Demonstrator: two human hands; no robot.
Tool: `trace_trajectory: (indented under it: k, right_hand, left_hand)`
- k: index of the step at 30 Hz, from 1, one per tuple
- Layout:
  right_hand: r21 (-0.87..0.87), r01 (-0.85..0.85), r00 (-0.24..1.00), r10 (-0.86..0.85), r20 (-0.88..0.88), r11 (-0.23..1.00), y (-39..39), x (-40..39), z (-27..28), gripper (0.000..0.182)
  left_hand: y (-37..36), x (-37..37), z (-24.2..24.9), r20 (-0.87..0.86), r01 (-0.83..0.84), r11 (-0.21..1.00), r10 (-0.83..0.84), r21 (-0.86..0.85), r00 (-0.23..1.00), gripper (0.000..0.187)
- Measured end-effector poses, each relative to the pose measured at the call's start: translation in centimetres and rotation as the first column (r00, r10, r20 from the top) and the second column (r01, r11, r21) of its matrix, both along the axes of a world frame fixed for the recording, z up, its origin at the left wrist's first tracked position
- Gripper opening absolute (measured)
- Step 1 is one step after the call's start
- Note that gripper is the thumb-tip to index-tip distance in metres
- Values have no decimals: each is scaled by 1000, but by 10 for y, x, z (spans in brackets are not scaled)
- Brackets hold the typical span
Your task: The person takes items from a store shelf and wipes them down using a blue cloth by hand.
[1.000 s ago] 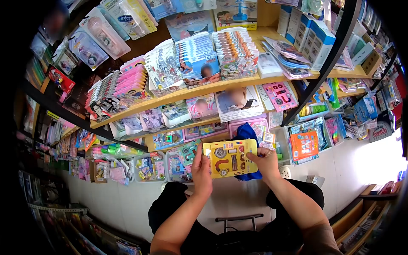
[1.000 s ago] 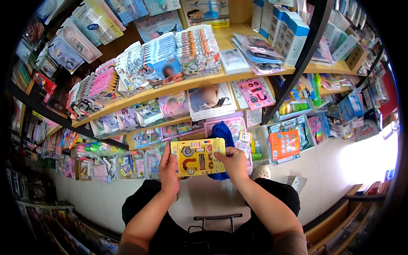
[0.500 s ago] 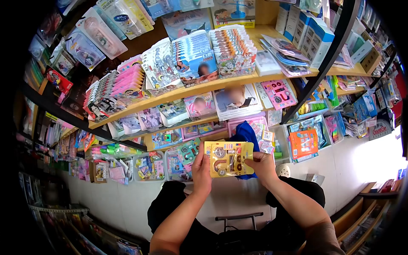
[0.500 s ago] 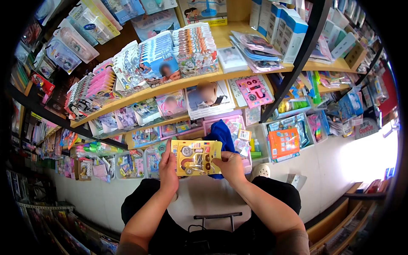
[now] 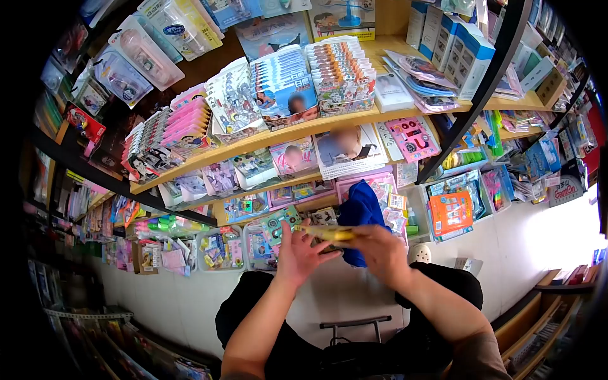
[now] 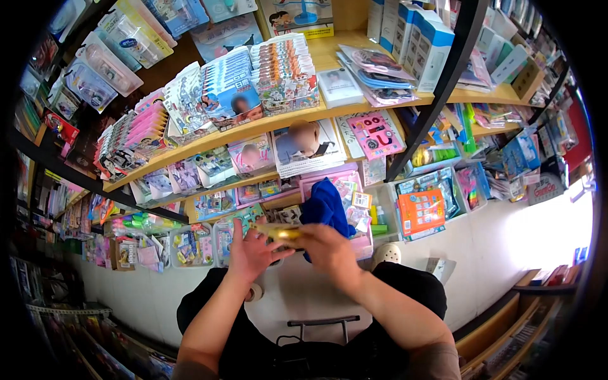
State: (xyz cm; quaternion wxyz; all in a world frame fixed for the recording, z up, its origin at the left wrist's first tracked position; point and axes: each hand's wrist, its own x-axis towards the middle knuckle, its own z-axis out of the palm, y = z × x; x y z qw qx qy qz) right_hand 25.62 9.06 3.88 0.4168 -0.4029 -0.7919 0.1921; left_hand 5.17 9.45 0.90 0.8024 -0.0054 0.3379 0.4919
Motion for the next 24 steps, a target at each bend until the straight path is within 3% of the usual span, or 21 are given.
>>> trace_trajectory:
  k: [1, 7, 10, 16, 19, 20, 22, 24]
  right_hand:
    - [29, -52, 998, 51, 30, 998, -6, -3, -1, 23]
    - [143, -228, 968, 208, 142, 963, -34, -20, -6, 32]
    - [145, -209, 972, 189, 137, 967, -35, -24, -2, 32]
    - [23, 2, 998, -3, 56, 1000, -37, -30, 11, 31]
    - [-153, 86, 993, -73, 90, 985, -36, -30, 10, 29]
    - [-334, 62, 995, -83, -47, 940, -35, -31, 8, 26]
    - [-641, -64, 937, -175, -302, 765, -32, -35, -2, 21]
    - [-859, -238, 846, -337, -412, 453, -24, -31, -14, 21]
  left_hand:
    - [1, -3, -9, 106, 20, 997, -28, 78, 994, 58]
    - [4, -1, 0, -6, -124, 985, 126, 120, 992, 55]
    - [5, 2, 15, -34, -154, 979, 160, 135, 986, 52]
    - [14, -6, -5, -18, -208, 944, 219, 257, 975, 37]
    - [16, -8, 8, -29, -300, 937, 309, 178, 951, 31]
    - [17, -9, 10, -38, -329, 925, 341, 190, 939, 30]
    - [18, -10, 13, -58, -382, 899, 402, 213, 914, 26]
    - [17, -10, 18, -73, -342, 889, 379, 305, 922, 25]
